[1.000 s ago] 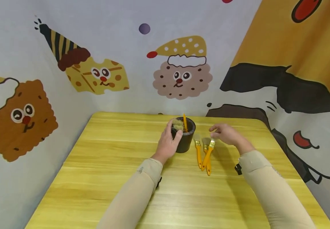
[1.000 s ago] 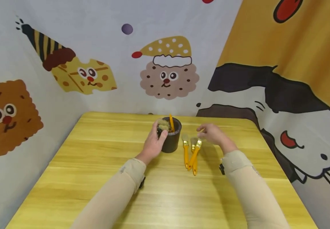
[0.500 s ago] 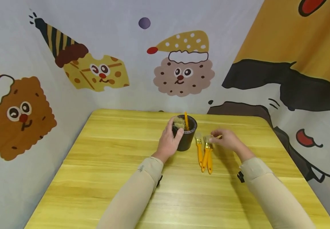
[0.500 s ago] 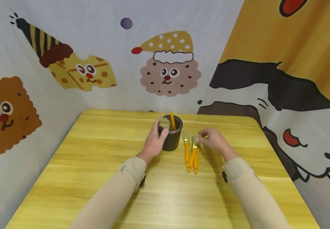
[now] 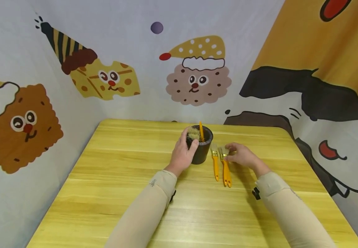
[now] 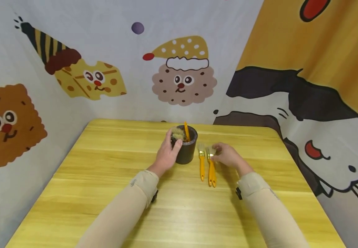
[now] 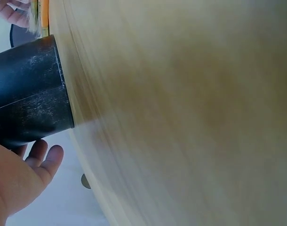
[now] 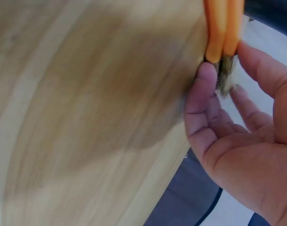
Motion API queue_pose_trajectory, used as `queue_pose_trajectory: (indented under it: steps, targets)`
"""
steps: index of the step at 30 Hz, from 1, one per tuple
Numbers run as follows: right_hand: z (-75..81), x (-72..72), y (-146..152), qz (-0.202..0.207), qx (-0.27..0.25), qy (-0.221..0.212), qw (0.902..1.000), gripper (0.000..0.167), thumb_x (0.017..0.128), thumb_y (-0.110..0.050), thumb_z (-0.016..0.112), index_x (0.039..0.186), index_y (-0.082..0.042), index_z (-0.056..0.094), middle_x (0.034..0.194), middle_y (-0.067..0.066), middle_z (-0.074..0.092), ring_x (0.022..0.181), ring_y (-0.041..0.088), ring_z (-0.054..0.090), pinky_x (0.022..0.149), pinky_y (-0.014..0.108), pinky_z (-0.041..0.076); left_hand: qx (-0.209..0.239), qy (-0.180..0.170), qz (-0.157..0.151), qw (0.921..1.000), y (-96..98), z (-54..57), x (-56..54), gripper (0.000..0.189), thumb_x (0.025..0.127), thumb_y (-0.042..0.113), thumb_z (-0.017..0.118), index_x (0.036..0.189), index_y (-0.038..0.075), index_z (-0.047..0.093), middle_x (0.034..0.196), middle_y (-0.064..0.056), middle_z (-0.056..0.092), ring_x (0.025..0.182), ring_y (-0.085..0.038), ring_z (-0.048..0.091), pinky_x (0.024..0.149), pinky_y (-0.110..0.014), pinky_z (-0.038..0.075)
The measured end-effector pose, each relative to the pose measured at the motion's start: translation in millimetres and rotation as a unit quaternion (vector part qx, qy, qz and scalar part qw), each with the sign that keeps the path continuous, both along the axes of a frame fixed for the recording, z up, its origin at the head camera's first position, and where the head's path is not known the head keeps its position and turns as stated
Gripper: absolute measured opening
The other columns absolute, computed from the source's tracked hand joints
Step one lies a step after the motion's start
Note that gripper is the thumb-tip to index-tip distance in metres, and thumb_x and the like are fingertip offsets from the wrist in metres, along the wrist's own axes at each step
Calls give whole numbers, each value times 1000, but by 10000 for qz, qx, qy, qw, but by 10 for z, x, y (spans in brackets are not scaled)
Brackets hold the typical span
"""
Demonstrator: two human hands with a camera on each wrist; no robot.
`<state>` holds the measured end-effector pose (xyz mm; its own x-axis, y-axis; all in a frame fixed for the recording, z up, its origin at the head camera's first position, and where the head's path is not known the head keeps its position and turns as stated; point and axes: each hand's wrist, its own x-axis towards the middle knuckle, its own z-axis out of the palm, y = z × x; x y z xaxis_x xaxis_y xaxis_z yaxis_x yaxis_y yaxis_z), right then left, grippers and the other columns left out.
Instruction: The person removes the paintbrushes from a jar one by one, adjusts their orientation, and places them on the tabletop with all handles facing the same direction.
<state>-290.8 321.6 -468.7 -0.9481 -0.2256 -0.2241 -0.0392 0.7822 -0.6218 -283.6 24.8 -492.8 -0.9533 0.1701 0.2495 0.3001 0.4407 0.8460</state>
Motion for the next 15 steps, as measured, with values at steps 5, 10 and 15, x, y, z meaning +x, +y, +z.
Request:
queue_pose_trajectory:
  steps: [5,10,15]
  targets:
    - [13,9,-67,-227,-197,-195,9994,67,100,-25,76,154,5,48,140,31,59,95,28,68,82,37,58,-27,40,4,10000,-5,-1,0,69,108,71,31,169,46,11,170,-10,40,151,-42,46,116,-66,43]
    - [-11,-11,-120,-338,68,-83,9994,67,98,-18,76,153,7,48,144,34,57,105,32,68,87,41,59,-52,21,2,10000,-9,-3,-8,68,108,72,30,169,48,10,170,-9,40,151,-41,46,117,-65,43]
    - [-15,-1,-97,-483,234,18,9986,63,98,-16,73,152,7,50,146,35,55,124,42,60,101,52,54,-74,6,8,10000,-14,-5,-14,71,108,73,30,170,45,11,170,-10,40,151,-41,46,118,-65,42]
